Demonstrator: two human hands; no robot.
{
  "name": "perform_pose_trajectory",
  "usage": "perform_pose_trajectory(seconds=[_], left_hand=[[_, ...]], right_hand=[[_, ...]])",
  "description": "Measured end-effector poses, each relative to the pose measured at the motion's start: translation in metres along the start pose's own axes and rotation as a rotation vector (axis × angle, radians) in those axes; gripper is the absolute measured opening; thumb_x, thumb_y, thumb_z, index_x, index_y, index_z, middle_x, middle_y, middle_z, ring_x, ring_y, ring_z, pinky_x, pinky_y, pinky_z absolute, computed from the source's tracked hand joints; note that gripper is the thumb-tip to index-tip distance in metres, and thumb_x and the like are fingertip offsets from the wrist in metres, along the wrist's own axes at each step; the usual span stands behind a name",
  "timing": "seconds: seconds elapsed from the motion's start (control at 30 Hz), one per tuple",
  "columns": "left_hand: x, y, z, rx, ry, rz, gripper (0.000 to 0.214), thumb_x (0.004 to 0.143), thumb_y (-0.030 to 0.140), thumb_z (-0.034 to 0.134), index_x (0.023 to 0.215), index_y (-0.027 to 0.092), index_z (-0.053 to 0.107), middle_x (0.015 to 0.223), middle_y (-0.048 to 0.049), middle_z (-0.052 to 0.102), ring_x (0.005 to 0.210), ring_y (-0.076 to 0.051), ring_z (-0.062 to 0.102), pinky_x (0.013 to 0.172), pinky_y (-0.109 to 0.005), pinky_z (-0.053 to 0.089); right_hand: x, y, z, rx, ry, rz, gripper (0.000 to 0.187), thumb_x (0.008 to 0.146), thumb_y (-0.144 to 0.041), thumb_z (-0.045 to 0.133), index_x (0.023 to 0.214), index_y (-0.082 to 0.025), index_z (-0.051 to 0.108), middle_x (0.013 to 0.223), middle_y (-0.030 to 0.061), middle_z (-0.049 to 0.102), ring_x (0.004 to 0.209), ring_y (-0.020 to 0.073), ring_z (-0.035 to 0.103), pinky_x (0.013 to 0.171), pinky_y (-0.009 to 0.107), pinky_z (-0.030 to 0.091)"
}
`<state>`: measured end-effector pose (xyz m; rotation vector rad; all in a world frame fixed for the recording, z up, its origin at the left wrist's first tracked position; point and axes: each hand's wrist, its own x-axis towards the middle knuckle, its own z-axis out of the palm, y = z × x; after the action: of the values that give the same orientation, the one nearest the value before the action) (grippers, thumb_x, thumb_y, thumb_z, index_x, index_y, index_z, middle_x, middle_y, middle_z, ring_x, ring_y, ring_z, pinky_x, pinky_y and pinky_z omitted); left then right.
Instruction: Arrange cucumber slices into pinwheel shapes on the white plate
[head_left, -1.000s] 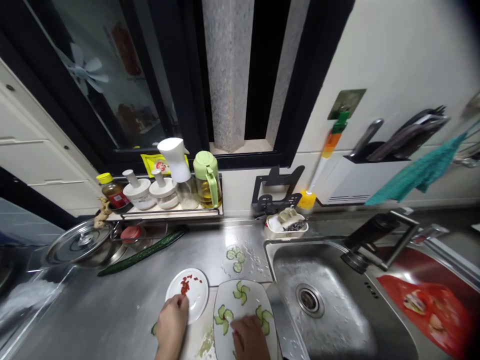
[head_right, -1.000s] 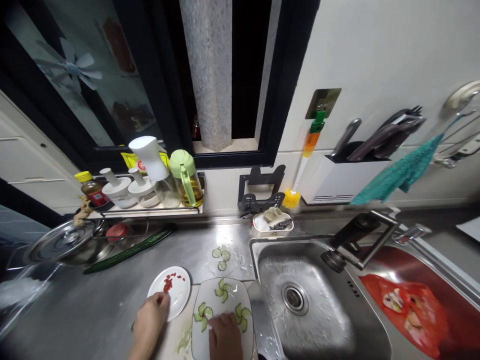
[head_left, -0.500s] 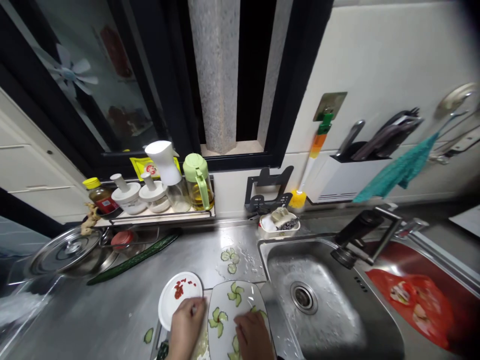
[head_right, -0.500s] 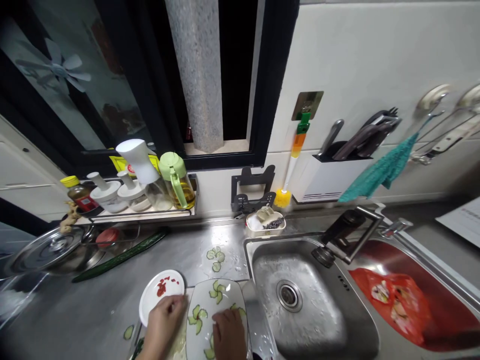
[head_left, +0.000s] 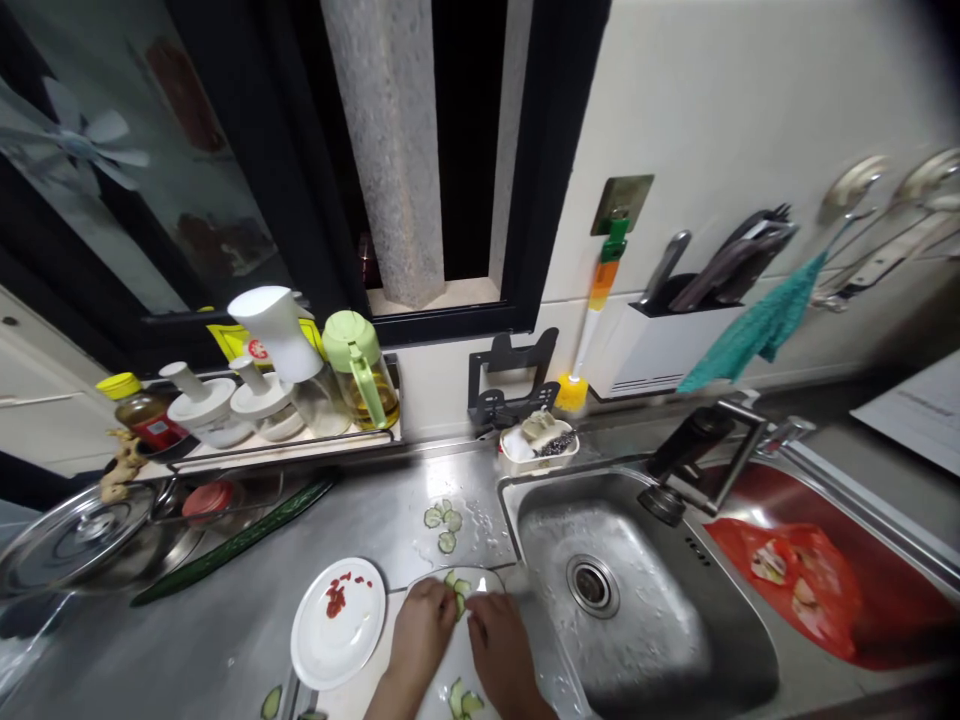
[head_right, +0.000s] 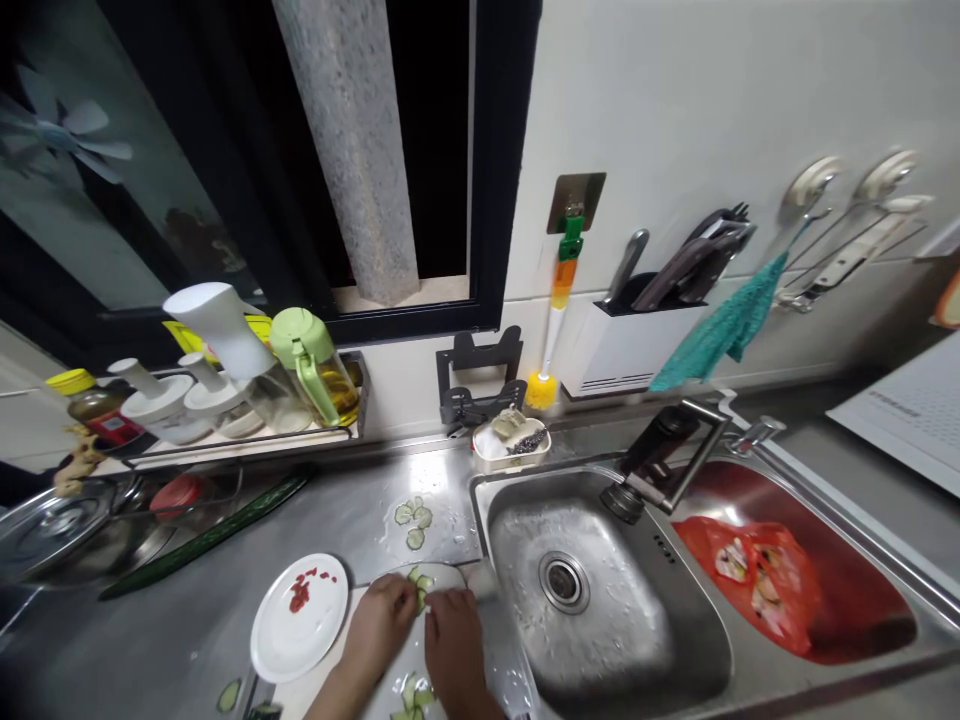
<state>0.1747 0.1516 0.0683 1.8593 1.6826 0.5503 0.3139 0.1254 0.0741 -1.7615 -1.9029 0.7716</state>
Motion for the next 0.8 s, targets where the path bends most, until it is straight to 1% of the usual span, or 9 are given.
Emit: perform_pose_trajectory(seconds=[0.17,0.27,0.43,0.6,0.8], left_hand=[[0.002,-0.005,0.002,0.002,-0.024,-0.002,0.023,0.083,0.018,0.045,0.069,0.019,0.063,0.077,-0.0042,0.066,0.077,-0.017,0.060,0.076,-0.027,0.042],[0.003,-0.003,0.001,0.002,-0.028,-0.011,0.023,0.083,0.018,0.045,0.068,0.019,0.062,0.077,-0.0046,0.066,0.076,-0.016,0.059,0.075,-0.027,0.042],[0.003,-0.001,0.001,-0.006,-0.013,-0.021,0.023,0.083,0.017,0.046,0.068,0.019,0.063,0.076,-0.0044,0.067,0.076,-0.016,0.060,0.074,-0.027,0.043],[0.002,-0.002,0.002,-0.034,-0.002,-0.006,0.025,0.084,0.018,0.045,0.072,0.020,0.067,0.077,-0.0044,0.068,0.077,-0.017,0.061,0.076,-0.028,0.044],[0.002,-0.002,0.000,-0.072,-0.017,-0.017,0.027,0.084,0.019,0.043,0.077,0.019,0.070,0.081,-0.0060,0.070,0.081,-0.018,0.063,0.078,-0.031,0.046]], right_hand=[[0.004,0.002,0.006,0.042,0.025,-0.012,0.032,0.081,-0.005,0.039,0.093,-0.017,0.067,0.094,0.0089,0.066,0.093,0.0256,0.053,0.087,0.040,0.038],[0.006,-0.001,0.006,0.045,0.008,-0.026,0.034,0.080,-0.004,0.039,0.093,-0.017,0.067,0.092,0.0089,0.065,0.093,0.0253,0.052,0.087,0.039,0.038],[0.010,-0.003,0.005,0.029,-0.003,-0.006,0.034,0.080,-0.005,0.041,0.096,-0.019,0.068,0.092,0.0085,0.065,0.093,0.0258,0.052,0.086,0.038,0.038],[0.012,-0.002,0.006,-0.001,-0.007,-0.010,0.035,0.079,-0.004,0.042,0.097,-0.021,0.068,0.091,0.0064,0.065,0.092,0.0246,0.052,0.086,0.037,0.038],[0.012,-0.003,0.006,-0.036,-0.009,-0.014,0.036,0.079,-0.004,0.041,0.097,-0.021,0.067,0.092,0.0062,0.065,0.093,0.0244,0.053,0.086,0.037,0.038]])
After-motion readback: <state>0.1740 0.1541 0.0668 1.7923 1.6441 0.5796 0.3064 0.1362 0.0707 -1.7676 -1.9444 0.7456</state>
